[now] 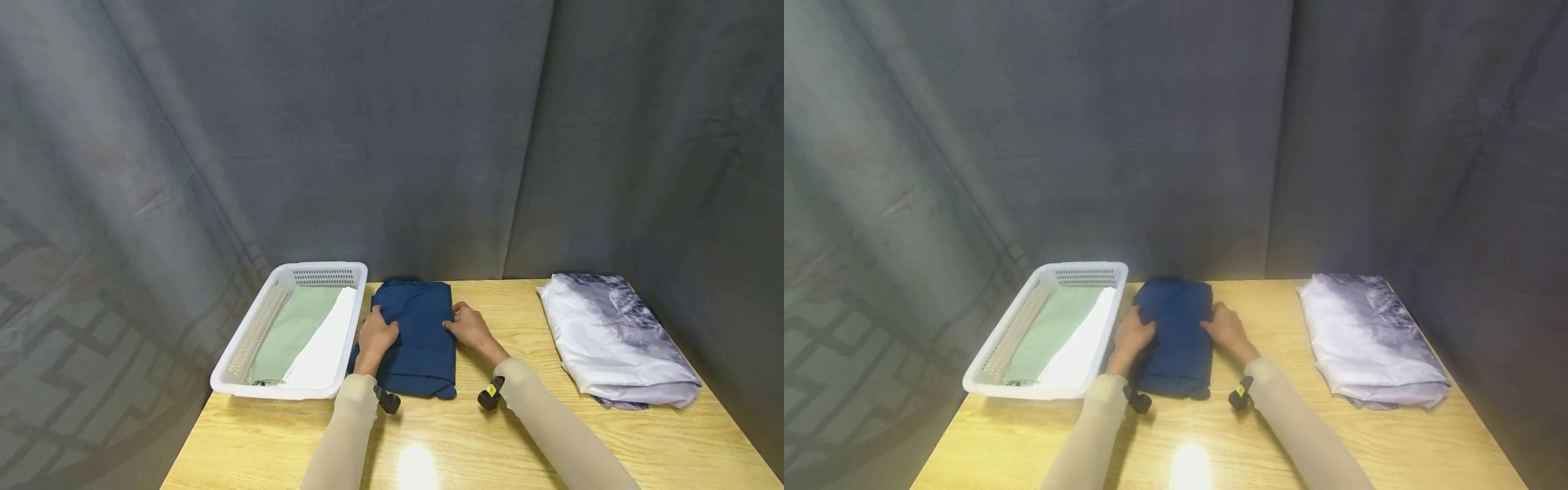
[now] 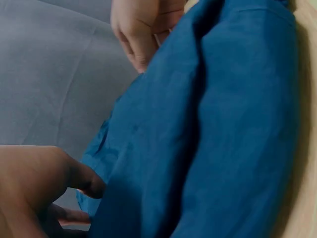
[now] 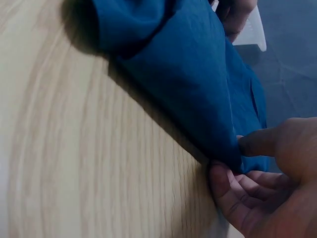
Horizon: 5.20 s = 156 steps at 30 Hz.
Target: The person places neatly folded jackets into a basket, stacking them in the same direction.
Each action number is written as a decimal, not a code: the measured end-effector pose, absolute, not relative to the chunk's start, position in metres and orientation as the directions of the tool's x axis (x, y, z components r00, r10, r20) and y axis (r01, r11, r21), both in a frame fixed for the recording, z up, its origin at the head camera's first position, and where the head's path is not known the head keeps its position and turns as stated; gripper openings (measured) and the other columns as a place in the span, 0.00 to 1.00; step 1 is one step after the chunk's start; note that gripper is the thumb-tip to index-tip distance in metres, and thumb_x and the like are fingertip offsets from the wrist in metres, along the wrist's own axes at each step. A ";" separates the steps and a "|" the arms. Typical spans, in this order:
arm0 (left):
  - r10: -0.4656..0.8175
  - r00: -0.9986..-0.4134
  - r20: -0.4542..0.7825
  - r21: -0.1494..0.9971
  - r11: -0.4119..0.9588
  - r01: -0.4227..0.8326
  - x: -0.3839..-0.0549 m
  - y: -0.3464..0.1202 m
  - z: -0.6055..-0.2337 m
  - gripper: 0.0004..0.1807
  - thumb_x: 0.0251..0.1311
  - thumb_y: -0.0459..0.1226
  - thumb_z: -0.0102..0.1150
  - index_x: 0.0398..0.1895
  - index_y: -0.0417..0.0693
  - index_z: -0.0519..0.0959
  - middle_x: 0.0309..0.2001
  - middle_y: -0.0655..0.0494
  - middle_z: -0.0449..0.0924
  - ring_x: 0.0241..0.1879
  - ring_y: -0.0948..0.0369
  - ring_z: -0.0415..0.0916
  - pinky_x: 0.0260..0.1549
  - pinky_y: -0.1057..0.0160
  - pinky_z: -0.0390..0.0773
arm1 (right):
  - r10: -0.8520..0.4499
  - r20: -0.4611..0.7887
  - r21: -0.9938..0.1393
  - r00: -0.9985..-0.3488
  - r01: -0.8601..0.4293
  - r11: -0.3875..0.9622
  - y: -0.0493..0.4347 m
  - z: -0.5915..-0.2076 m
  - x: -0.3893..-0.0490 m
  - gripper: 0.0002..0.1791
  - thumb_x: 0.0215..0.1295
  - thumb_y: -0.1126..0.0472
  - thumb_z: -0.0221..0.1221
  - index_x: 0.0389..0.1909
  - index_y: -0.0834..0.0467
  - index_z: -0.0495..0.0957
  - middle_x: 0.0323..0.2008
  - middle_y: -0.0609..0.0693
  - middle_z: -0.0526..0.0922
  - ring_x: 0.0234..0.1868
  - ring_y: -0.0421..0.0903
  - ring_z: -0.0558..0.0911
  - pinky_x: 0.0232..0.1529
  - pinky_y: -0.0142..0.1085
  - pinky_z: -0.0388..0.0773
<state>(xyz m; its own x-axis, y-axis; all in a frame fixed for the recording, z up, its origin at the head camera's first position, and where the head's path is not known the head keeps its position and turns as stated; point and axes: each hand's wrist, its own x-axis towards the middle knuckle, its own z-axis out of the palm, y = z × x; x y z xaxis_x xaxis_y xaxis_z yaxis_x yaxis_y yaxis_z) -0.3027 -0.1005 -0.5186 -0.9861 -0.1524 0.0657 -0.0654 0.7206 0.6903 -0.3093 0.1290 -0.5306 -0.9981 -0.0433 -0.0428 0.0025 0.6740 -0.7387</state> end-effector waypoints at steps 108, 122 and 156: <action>0.411 -0.908 -0.086 0.990 0.134 -0.033 -0.299 -0.080 -0.536 0.50 0.60 0.41 0.77 0.83 0.75 0.62 0.86 0.50 0.53 0.83 0.44 0.54 0.80 0.40 0.59 | -0.345 0.026 -0.930 -0.938 -0.149 0.337 0.234 -0.532 -0.272 0.52 0.72 0.57 0.69 0.88 0.50 0.48 0.85 0.69 0.46 0.83 0.74 0.51 0.77 0.72 0.56; 0.425 -0.904 -0.041 0.999 0.048 -0.022 -0.297 -0.077 -0.493 0.50 0.59 0.38 0.77 0.80 0.81 0.64 0.85 0.55 0.56 0.81 0.48 0.61 0.78 0.44 0.64 | -0.330 0.040 -0.939 -0.943 -0.149 0.311 0.236 -0.485 -0.267 0.52 0.74 0.56 0.68 0.88 0.44 0.46 0.85 0.67 0.49 0.81 0.72 0.59 0.75 0.67 0.65; 0.455 -0.889 -0.052 0.998 -0.007 -0.062 -0.300 -0.094 -0.448 0.48 0.62 0.33 0.73 0.82 0.76 0.65 0.84 0.52 0.57 0.81 0.47 0.61 0.78 0.43 0.66 | -0.295 0.036 -0.942 -0.955 -0.131 0.308 0.222 -0.446 -0.272 0.50 0.71 0.49 0.70 0.87 0.38 0.51 0.86 0.58 0.50 0.85 0.65 0.52 0.79 0.67 0.56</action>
